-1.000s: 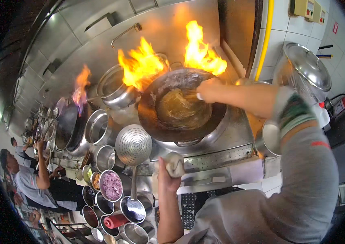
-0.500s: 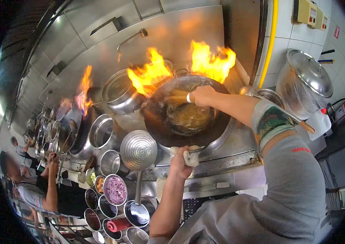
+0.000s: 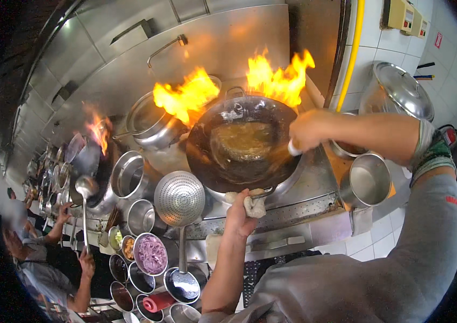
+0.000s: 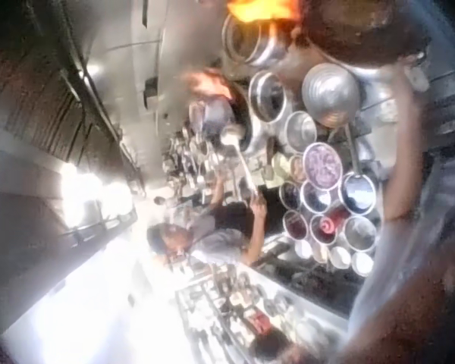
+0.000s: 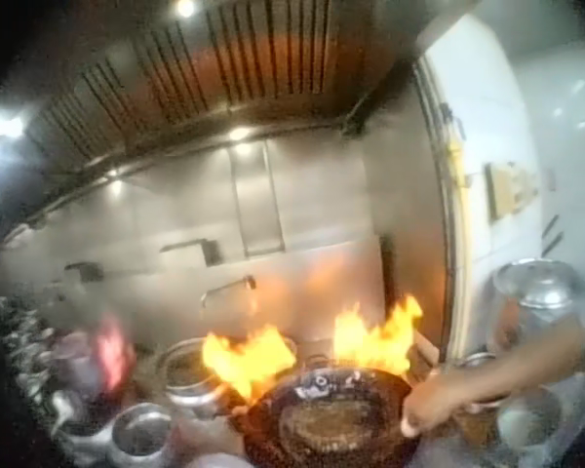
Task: The person prepares food in a commercial kitchen by stir-frying ingredients in a wok. They toss the contents using a spatula and ladle, add liquids and chopped vegetables from nearby containers, and use a bamboo brush to clean the wok surface over high flames.
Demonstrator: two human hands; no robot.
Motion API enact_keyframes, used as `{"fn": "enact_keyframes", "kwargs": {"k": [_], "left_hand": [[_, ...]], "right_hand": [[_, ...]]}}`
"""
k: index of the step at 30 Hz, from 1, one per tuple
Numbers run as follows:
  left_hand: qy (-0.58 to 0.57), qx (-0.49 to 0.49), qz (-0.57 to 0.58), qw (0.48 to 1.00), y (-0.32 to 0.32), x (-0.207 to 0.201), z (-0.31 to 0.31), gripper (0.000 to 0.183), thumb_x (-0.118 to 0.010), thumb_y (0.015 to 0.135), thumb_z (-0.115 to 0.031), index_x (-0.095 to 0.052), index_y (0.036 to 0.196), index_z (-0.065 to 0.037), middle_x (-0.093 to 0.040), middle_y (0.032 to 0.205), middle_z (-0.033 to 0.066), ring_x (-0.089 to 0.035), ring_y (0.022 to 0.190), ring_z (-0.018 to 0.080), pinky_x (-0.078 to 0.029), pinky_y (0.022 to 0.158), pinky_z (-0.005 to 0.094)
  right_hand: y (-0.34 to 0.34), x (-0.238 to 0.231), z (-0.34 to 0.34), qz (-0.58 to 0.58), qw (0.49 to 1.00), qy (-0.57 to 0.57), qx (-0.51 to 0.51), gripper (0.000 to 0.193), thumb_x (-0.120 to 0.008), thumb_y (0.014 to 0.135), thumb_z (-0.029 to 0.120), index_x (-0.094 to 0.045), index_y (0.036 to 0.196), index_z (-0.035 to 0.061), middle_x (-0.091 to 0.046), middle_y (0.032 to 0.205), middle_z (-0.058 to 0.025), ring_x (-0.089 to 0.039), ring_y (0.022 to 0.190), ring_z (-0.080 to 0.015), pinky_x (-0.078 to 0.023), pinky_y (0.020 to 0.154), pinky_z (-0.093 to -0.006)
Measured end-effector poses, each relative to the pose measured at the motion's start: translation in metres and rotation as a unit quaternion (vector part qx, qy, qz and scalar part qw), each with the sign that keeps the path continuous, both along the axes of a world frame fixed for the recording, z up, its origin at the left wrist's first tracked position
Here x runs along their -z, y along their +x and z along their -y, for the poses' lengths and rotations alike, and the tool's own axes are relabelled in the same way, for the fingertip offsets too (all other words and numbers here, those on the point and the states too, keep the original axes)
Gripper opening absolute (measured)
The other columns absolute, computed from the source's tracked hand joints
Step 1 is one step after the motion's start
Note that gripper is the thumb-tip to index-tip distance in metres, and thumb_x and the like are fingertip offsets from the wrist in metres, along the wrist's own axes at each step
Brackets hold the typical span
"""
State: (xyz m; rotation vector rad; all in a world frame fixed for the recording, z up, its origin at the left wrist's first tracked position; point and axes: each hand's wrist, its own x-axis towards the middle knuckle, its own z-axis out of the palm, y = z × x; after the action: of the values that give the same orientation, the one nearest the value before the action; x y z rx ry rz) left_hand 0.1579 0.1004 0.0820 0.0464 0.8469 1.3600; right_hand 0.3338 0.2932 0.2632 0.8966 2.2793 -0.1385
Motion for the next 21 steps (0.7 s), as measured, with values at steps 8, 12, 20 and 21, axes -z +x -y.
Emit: {"fn": "enact_keyframes", "kwargs": {"k": [8,12,20,21], "left_hand": [[0.006,0.027,0.002,1.000,-0.002,0.007,0.004,0.035,-0.051,0.099,-0.031,-0.061,0.112,0.000,-0.067,0.106,0.0113,-0.063,0.096,0.0240,-0.049,0.086,0.0369],[0.007,0.030,0.024,0.999,0.007,0.000,0.004,0.033,-0.054,0.099,-0.031,-0.057,0.117,-0.003,-0.064,0.108,0.0098,-0.063,0.097,0.0240,-0.050,0.086,0.0390],[-0.017,0.030,0.012,0.999,0.006,-0.007,-0.002,0.037,-0.056,0.098,-0.035,-0.059,0.116,-0.003,-0.066,0.109,0.0110,-0.062,0.102,0.0247,-0.050,0.088,0.0381],[-0.004,0.044,0.015,0.999,0.003,0.000,-0.006,0.038,-0.056,0.097,-0.036,-0.061,0.112,-0.001,-0.067,0.106,0.0116,-0.062,0.101,0.0245,-0.050,0.088,0.0375]], "right_hand": [[-0.031,0.060,-0.030,-0.124,0.980,0.153,0.035,0.016,-0.062,0.080,0.017,-0.073,0.087,0.0088,-0.071,0.087,-0.0162,-0.070,0.085,-0.0317,-0.055,0.068,-0.0447],[-0.019,0.100,-0.089,-0.207,0.946,0.225,0.104,0.015,-0.064,0.079,0.020,-0.073,0.087,0.0099,-0.071,0.087,-0.0164,-0.070,0.082,-0.0304,-0.055,0.069,-0.0450],[-0.054,0.106,-0.099,-0.288,0.942,0.146,0.090,0.030,-0.063,0.078,0.028,-0.070,0.105,0.0149,-0.071,0.093,-0.0145,-0.069,0.084,-0.0322,-0.054,0.069,-0.0465],[-0.072,0.123,-0.086,-0.348,0.926,0.117,0.086,0.030,-0.062,0.079,0.028,-0.070,0.104,0.0148,-0.071,0.093,-0.0148,-0.069,0.082,-0.0331,-0.054,0.068,-0.0468]]}}
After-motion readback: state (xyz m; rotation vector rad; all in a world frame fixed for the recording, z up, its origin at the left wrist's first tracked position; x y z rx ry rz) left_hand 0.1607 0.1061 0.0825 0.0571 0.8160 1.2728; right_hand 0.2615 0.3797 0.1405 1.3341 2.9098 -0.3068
